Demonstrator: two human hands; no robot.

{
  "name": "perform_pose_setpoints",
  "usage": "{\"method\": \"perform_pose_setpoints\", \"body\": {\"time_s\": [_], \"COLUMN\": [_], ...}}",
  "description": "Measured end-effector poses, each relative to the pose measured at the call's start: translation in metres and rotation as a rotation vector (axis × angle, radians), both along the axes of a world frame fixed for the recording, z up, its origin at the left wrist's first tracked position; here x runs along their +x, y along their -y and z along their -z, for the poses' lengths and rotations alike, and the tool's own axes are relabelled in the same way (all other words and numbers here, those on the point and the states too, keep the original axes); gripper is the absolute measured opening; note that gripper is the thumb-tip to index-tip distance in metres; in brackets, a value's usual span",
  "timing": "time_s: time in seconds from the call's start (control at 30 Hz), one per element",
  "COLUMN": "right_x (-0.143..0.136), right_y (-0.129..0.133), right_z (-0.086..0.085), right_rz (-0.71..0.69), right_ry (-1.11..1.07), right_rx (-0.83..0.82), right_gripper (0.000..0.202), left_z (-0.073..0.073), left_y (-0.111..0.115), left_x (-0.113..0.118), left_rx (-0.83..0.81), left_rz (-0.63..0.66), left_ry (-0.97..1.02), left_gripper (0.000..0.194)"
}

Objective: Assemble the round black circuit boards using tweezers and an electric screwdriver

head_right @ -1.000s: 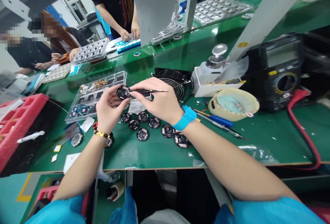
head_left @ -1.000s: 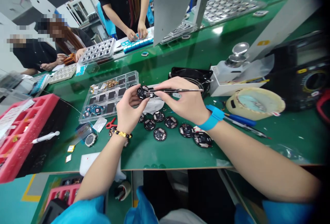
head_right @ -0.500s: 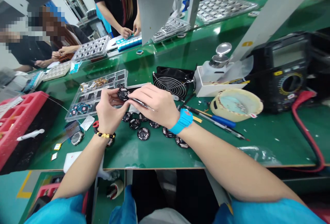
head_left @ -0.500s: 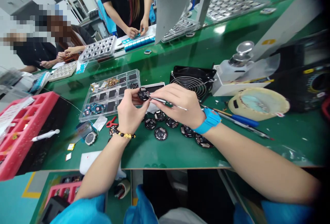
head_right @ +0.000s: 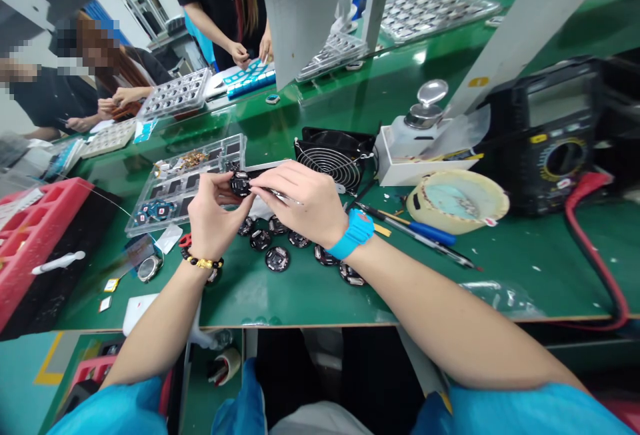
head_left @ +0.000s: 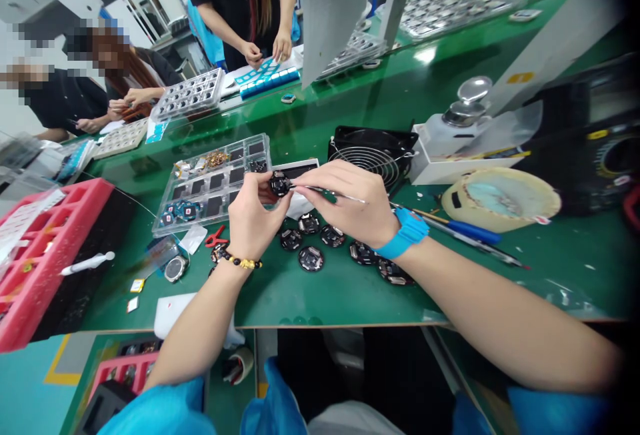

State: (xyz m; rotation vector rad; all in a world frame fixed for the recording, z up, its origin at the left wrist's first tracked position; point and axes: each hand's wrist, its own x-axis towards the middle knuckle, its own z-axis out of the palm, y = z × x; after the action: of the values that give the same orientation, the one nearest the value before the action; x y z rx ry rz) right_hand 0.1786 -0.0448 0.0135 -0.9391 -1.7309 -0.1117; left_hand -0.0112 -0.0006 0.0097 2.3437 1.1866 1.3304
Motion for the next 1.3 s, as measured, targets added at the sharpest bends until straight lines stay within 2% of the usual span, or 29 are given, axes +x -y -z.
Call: {"method": "perform_pose_setpoints", "body": {"time_s": [0.37, 0.53, 0.63, 0.97, 1.3], "right_x": [0.001, 0.006, 0.007, 0.004, 0.004], "right_y": [-0.003, -0.004, -0.005, -0.004, -0.007], "right_z": [0.005, -0.001, -0.005, -0.006, -0.003], "right_rz": [0.006, 0.122, 0.145, 0.08, 0.008], "right_ry": [-0.022, -0.105, -0.165, -0.268, -0.374], "right_rx": [0.024, 0.024, 0.008, -0.232, -0.384], "right_gripper": [0.012, 0.01, 0.012, 0.016, 0.026], "left_z": [-0.002, -0.001, 0.001, -0.003, -0.003], "left_y": [0.002, 0.001, 0.0, 0.002, 0.002], "left_x": [0.0, 0.001, 0.0, 0.003, 0.003], "left_rx": [0.01, -0.02, -0.044, -0.169, -0.185], "left_rz": [0.016, 0.026, 0.03, 0.098, 0.113], "left_ry": [-0.035, -0.041, 0.006, 0.132, 0.17], "left_gripper": [0.039, 0.039, 0.041, 0.046, 0.048]}}
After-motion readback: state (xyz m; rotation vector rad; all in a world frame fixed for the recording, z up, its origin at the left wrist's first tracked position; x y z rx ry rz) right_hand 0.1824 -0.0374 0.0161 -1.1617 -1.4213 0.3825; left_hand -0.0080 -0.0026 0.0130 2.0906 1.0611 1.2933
